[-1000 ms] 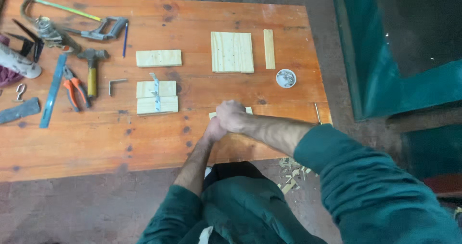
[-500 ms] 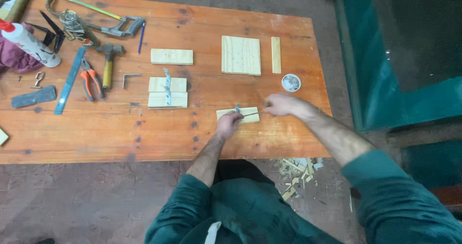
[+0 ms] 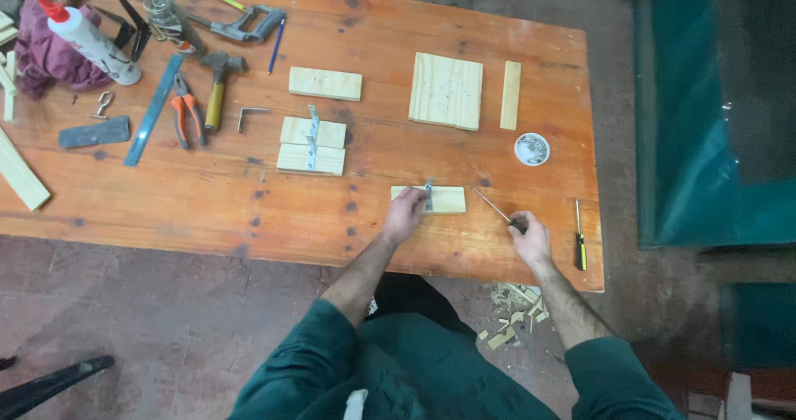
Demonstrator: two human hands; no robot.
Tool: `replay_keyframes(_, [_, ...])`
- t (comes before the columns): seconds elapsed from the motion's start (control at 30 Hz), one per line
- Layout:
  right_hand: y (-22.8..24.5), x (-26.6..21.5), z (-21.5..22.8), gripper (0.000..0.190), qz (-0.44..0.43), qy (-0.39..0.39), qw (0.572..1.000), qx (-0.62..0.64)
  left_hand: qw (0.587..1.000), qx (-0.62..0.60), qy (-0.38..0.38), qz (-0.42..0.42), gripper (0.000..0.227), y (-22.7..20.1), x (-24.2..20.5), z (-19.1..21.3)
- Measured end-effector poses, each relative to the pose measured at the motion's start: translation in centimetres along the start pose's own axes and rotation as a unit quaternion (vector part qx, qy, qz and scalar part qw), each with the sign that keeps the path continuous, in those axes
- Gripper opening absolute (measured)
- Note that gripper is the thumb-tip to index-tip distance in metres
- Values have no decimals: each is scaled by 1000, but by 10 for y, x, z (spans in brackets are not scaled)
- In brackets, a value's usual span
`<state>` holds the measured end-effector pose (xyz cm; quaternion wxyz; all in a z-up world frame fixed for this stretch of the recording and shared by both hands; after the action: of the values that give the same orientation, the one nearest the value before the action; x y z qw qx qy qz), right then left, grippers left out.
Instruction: The person assembles small wooden blocks by attaching metal brackets with screws. They position the brackets, insert screws, and tighten them using a screwdriver on a wooden workbench.
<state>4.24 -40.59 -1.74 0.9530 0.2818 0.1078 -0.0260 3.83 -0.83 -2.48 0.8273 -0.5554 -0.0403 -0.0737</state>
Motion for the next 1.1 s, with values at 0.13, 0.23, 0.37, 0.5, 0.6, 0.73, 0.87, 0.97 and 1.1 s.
replay_keyframes(0.13, [-11,18,-9,33,-58,-50,995,-58,980,-13,-190,53,20,2,-26,59])
replay_keyframes(0.23, [40,4,10,31,-70,-78,980,-172,960,10,-245,138,21,20,-43,77])
replay_keyframes(0.37, [94,15,-13,35,55,-102,981,-154,954,50,-202,217,27,41,-53,68])
replay_keyframes(0.5, [110,51,-56,38,77,-69,994,-48,951,36,-170,255,32,35,-41,54])
replay_keyframes(0.6, [91,78,-94,31,41,-10,999,9,944,24,-157,288,34,21,-30,51])
replay_keyframes(0.73, [98,71,-104,45,-29,27,999,26,936,26,-192,293,39,32,-25,46])
replay_keyframes(0.87, [144,67,-77,65,-33,-5,991,129,933,46,-261,245,42,27,-8,69])
replay_keyframes(0.97, [192,71,-50,66,-18,-29,977,212,934,69,-293,191,44,-28,17,101])
replay_keyframes(1.1, [248,82,-25,70,20,-42,954,297,933,62,-330,127,44,-59,53,142])
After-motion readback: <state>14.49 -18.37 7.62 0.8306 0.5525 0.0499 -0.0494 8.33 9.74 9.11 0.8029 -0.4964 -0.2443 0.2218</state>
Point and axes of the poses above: each hand's wrist, its own x-axis towards the middle knuckle, its own z-axis out of the back of the hand, y = z × x, the point moved 5 cm from there along x, towards the middle knuckle, and after that the axes turned 6 degrees about -x, right-handed, at the moved point
